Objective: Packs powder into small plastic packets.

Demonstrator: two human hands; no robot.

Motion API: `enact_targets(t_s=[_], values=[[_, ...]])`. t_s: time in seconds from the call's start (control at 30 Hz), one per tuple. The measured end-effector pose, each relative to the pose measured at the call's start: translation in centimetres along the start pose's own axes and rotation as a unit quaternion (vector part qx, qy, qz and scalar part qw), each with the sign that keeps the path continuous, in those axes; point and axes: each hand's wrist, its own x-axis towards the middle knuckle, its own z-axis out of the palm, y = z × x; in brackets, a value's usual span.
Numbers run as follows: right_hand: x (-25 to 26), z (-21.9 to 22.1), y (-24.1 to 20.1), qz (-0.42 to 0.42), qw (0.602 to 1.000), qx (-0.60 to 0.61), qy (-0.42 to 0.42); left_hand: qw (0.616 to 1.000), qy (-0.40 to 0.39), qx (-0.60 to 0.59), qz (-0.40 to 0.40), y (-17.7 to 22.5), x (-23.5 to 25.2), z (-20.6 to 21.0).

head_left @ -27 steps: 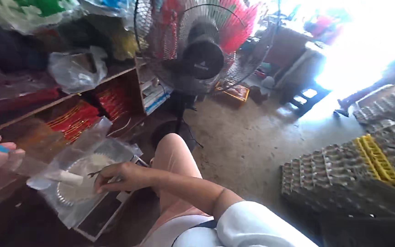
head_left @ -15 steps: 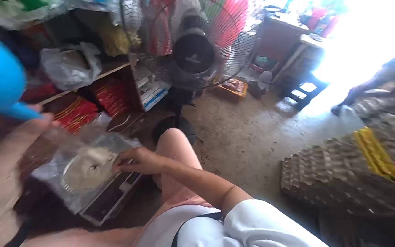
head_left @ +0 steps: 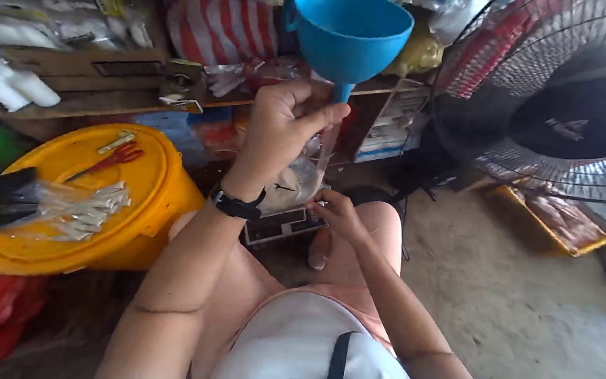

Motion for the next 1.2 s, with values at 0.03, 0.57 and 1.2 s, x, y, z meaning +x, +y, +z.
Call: enact_targets(t_s=[0.03, 0.57, 1.2], values=[[0.1, 0.0, 0.1, 0.001, 1.000, -0.001, -0.001, 1.000, -0.001, 0.000, 0.000, 0.0, 0.0, 0.1], [0.8, -0.3, 1.1, -0.015, 1.000, 0.009, -0.004, 1.000, -0.008, -0.002, 0.024, -0.3, 0.6, 0.8], [1.1, -0.9, 0.7, -0.011, 1.000, 0.002, 0.006, 0.999, -0.004, 0.012, 0.038, 0.1, 1.3, 0.7]])
